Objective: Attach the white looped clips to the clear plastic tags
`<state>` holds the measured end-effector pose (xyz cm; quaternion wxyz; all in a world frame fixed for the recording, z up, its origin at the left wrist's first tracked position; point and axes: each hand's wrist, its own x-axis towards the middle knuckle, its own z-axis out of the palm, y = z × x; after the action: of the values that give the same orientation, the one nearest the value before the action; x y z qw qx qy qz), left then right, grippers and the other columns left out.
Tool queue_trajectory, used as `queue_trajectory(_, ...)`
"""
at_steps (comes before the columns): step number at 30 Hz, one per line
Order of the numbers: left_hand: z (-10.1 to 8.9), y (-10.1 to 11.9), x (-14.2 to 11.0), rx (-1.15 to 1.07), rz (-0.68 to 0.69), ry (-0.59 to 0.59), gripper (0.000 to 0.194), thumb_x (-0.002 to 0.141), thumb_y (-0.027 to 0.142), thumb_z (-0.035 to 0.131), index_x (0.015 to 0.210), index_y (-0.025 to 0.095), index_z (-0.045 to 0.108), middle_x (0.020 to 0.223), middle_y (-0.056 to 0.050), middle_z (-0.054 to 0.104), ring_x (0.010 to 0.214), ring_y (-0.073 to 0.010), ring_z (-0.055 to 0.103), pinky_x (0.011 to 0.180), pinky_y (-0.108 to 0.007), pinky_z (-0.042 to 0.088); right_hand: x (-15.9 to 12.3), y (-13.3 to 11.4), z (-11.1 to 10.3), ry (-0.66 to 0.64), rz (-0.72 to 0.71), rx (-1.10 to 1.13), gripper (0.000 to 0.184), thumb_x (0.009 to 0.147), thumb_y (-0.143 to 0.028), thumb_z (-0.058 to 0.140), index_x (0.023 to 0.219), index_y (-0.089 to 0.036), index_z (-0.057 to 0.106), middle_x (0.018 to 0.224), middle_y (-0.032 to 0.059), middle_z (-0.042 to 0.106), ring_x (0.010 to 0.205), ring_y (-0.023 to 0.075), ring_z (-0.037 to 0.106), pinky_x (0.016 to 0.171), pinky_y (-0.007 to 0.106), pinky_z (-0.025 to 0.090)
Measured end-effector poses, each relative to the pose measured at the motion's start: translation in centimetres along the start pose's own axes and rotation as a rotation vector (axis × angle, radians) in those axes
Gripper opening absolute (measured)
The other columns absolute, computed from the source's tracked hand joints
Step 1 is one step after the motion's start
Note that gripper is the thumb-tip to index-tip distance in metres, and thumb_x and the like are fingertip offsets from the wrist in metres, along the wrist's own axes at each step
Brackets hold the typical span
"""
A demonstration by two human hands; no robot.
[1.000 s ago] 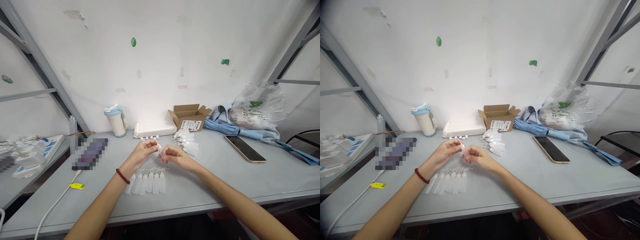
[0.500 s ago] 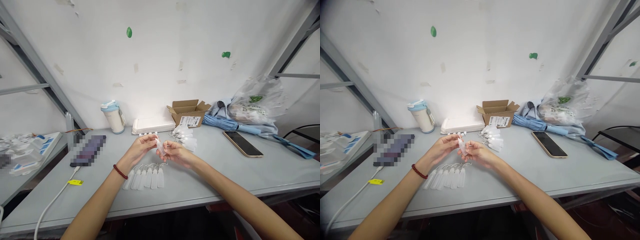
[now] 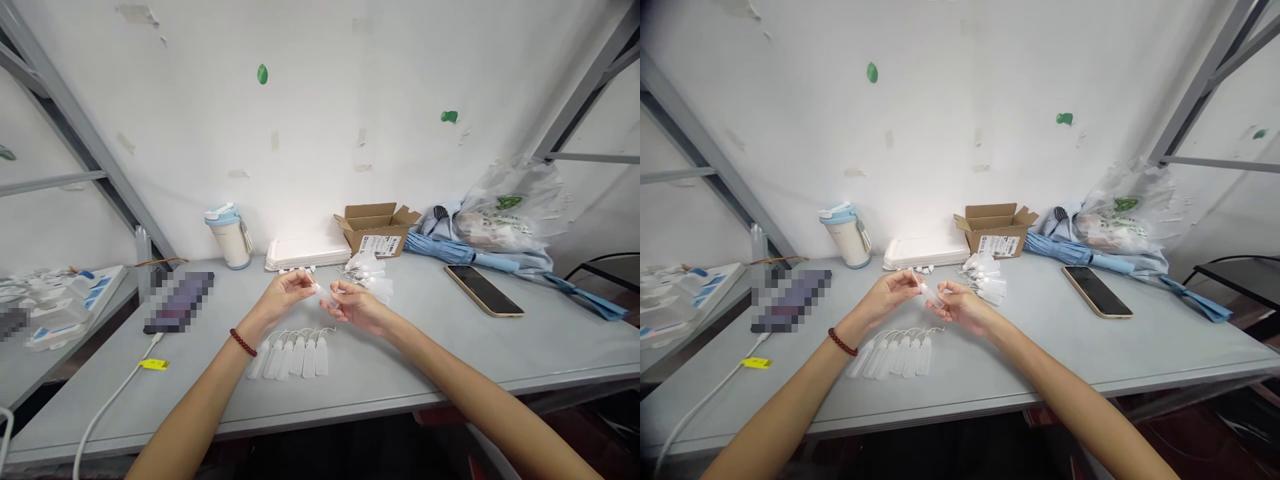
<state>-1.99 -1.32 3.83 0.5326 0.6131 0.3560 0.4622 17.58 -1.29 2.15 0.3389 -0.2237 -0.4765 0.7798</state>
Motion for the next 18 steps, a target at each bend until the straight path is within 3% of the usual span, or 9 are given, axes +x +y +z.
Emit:
queue_trajectory(3, 0.2, -0.11, 0.09, 0.058, 0.003, 0.023, 0.016, 0.067, 0.028, 0.071, 0.076, 0.017, 0.062, 0.084, -0.002, 0.061, 0.084, -0.0157, 0.056, 0.081, -0.029, 0.042, 0.24, 0.28, -0.22, 0.067, -0.024, -0.084, 0.029, 0.075, -0.037, 0.065, 0.084, -0.02, 0.044, 0.076, 0.0033, 0.064, 0.05, 0.0086, 0.044, 0.049, 0.023, 0.029)
queue_trajectory(8, 0.68, -0.07, 0.02, 0.09, -0.112, 0.087, 0.017, 0.066, 0.027, 0.071, 0.078, 0.017, 0.064, 0.077, -0.001, 0.062, 0.077, -0.0159, 0.06, 0.078, -0.029, 0.045, 0.36, 0.21, -0.46, 0.229, -0.149, -0.425, 0.035, 0.073, -0.043, 0.064, 0.094, -0.017, 0.052, 0.072, -0.0001, 0.06, 0.05, 0.0083, 0.044, 0.052, 0.024, 0.034)
queue_trajectory(14, 0.67, 0.03, -0.36, 0.11, -0.225, -0.083, 0.027, 0.074, 0.04, 0.063, 0.067, 0.014, 0.067, 0.069, -0.006, 0.065, 0.067, -0.018, 0.061, 0.069, -0.032, 0.048, 0.25, -0.04, -0.27, 0.237, -0.256, -0.47, 0.034, 0.073, -0.044, 0.062, 0.09, -0.016, 0.053, 0.067, -0.0006, 0.057, 0.05, 0.0097, 0.045, 0.052, 0.026, 0.037)
queue_trajectory(18, 0.69, 0.12, -0.45, 0.206, -0.133, -0.072, 0.028, 0.076, 0.04, 0.061, 0.065, 0.014, 0.066, 0.067, -0.005, 0.065, 0.065, -0.0162, 0.059, 0.066, -0.029, 0.047, 0.2, 0.0, -0.06, 0.295, -0.282, -0.539, 0.03, 0.074, -0.045, 0.06, 0.07, -0.017, 0.051, 0.059, -0.0019, 0.052, 0.049, 0.0091, 0.043, 0.05, 0.025, 0.035)
